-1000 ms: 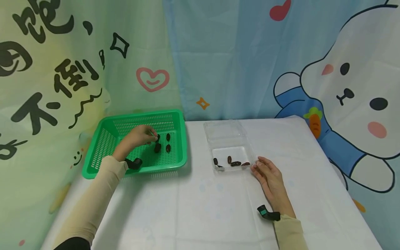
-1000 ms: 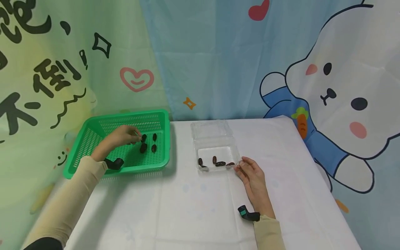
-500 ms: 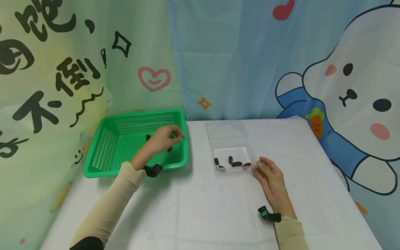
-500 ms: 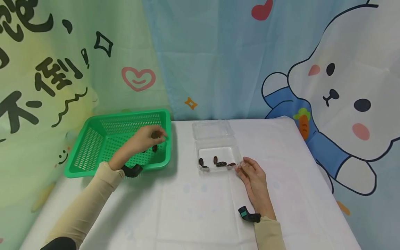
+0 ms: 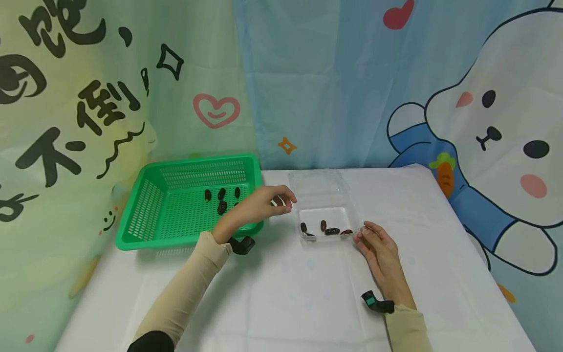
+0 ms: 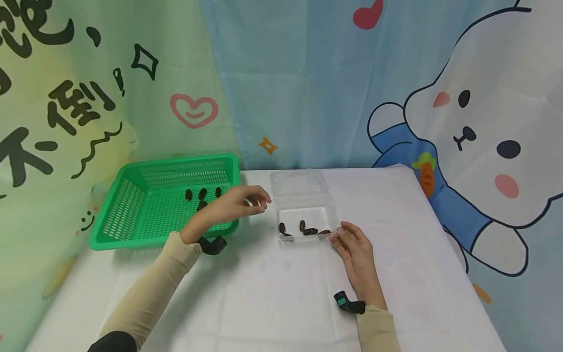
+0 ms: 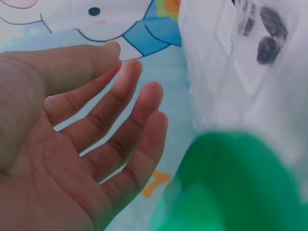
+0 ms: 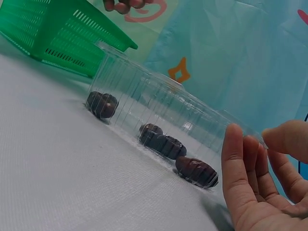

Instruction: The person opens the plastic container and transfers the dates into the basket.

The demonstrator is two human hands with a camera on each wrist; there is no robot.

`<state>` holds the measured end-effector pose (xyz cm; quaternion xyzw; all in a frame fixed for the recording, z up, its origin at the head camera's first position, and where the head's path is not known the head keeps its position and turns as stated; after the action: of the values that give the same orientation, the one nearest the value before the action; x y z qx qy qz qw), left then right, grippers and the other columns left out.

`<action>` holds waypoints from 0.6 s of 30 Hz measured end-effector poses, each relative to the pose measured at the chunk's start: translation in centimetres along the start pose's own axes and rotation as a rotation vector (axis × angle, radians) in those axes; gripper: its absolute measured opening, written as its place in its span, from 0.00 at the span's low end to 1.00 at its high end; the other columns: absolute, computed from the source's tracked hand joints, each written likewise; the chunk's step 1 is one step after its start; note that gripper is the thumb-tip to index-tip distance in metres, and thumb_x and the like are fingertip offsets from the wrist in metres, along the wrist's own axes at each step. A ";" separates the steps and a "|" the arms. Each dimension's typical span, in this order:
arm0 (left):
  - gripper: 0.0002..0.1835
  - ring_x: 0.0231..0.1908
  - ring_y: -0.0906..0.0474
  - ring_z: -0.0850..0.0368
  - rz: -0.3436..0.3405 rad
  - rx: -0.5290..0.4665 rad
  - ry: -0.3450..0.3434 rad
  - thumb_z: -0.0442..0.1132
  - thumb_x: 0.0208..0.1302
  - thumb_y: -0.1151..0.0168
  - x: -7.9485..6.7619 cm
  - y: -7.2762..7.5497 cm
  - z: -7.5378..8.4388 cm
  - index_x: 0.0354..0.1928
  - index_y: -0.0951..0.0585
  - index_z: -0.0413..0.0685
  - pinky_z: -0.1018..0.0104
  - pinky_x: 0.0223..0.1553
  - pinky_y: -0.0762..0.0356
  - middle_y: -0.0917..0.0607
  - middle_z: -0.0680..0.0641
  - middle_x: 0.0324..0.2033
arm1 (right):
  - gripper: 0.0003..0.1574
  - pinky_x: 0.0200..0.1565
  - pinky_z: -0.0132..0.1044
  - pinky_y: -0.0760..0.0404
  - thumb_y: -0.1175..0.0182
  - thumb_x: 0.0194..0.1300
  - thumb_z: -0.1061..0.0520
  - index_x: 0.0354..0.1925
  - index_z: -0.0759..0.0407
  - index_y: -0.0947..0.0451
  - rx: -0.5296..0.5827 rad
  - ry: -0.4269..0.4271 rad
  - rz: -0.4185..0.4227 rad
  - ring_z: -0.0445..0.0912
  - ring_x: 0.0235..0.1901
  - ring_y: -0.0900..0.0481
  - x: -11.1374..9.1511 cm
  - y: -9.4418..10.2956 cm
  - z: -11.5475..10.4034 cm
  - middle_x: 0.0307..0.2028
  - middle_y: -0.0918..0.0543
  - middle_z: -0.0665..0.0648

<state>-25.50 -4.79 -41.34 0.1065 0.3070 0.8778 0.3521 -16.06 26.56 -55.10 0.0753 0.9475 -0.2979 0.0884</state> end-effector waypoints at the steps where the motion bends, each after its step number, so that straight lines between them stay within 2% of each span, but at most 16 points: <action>1: 0.10 0.44 0.16 0.54 -0.005 -0.002 -0.009 0.37 0.74 0.35 0.2 -0.3 0.1 0.54 0.17 0.50 0.67 0.43 0.18 0.13 0.50 0.42 | 0.22 0.55 0.32 0.14 0.42 0.77 0.64 0.65 0.64 0.30 0.000 0.000 0.000 0.41 0.46 0.16 0.0 0.0 0.0 0.44 0.17 0.52; 12: 0.11 0.45 0.16 0.58 -0.087 -0.017 -0.069 0.35 0.72 0.34 3.6 -4.6 -0.4 0.53 0.17 0.49 0.71 0.48 0.17 0.14 0.50 0.43 | 0.22 0.55 0.32 0.14 0.43 0.77 0.65 0.66 0.64 0.32 0.007 -0.013 0.005 0.41 0.46 0.17 0.1 0.0 0.0 0.44 0.18 0.51; 18: 0.12 0.49 0.16 0.54 -0.123 0.005 -0.083 0.33 0.72 0.35 5.3 -6.6 -0.9 0.55 0.17 0.42 0.69 0.51 0.18 0.12 0.44 0.48 | 0.21 0.56 0.31 0.14 0.42 0.77 0.64 0.65 0.62 0.30 -0.006 -0.013 0.001 0.40 0.47 0.17 -0.1 0.0 0.1 0.44 0.18 0.51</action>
<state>-26.11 2.12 -46.24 0.1246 0.3004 0.8486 0.4172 -16.00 26.50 -55.16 0.0737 0.9478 -0.2956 0.0948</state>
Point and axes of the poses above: each hand's wrist, its own x-axis towards the middle knuckle, its own y-axis out of the back of the hand, z = x × y, the point moved 4 cm from there along x, towards the middle knuckle
